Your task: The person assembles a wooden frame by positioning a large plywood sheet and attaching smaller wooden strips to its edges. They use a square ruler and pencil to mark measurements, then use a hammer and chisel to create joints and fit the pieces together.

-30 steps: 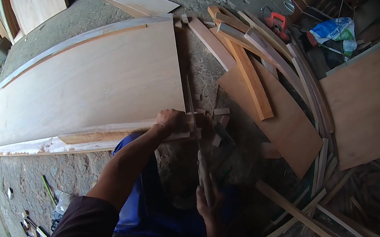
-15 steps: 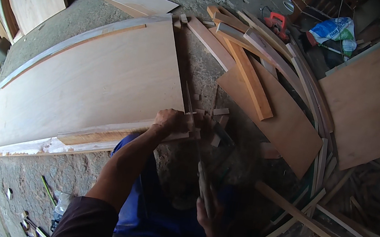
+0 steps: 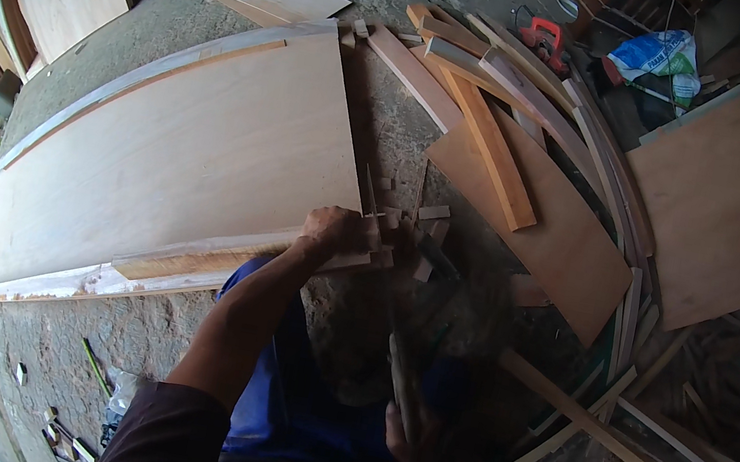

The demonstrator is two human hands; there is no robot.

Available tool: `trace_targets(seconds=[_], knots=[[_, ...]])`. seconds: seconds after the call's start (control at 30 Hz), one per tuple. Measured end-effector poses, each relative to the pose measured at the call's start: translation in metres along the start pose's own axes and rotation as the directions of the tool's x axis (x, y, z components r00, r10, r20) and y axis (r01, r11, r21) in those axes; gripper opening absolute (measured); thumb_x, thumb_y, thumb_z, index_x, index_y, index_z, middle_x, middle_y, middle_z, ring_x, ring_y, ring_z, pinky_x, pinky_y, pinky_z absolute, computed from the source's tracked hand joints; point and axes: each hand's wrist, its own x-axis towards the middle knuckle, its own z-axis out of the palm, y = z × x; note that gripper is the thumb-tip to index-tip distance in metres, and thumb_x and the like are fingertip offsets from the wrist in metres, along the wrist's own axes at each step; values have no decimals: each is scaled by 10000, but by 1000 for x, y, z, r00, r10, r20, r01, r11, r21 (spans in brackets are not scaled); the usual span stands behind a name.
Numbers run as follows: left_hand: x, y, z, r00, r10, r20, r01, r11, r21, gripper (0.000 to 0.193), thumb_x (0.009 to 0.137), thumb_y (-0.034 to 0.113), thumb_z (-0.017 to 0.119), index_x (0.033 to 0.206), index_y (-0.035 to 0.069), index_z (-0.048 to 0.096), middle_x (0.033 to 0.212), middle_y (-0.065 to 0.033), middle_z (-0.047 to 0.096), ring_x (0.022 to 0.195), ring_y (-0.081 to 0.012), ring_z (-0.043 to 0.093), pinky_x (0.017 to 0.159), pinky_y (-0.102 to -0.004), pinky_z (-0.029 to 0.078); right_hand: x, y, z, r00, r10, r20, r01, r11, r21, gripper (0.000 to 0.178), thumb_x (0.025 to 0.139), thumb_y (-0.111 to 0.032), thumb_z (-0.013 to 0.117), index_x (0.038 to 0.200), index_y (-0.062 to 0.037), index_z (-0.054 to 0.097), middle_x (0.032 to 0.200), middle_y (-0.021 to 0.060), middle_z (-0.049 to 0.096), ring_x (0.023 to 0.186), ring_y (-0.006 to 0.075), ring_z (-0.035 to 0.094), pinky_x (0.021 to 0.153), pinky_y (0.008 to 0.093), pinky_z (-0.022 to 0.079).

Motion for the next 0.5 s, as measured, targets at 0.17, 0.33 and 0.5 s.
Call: trace_targets(seconds=[0.17,0.33,0.5], knots=[[-5,4,-3,998,10,-64,-12,1000,-18,542,720,554,784,1130,204,729,1067,-88,744,1055,-292,704,908,-442,543,144,4,57,973,217,75,-221,974,52,535,898,-138,668,1393,18,538,1105,228,709,997,348,716,825,391,552],[8,-5,-26,992,-37,122,43,998,-41,559,693,541,815,1132,205,728,1086,-79,741,1074,-296,695,916,-446,541,-6,-43,-31,954,235,185,-232,972,-38,554,908,-160,616,1432,-11,515,1337,255,607,1128,385,665,920,424,533],[9,-7,6,1000,-26,-6,25,999,-42,607,676,557,821,1149,190,723,1117,-92,734,1083,-303,690,936,-444,540,5,-13,-3,991,122,48,-123,992,32,546,899,-154,647,1408,9,536,1181,213,684,1000,326,710,856,382,547]])
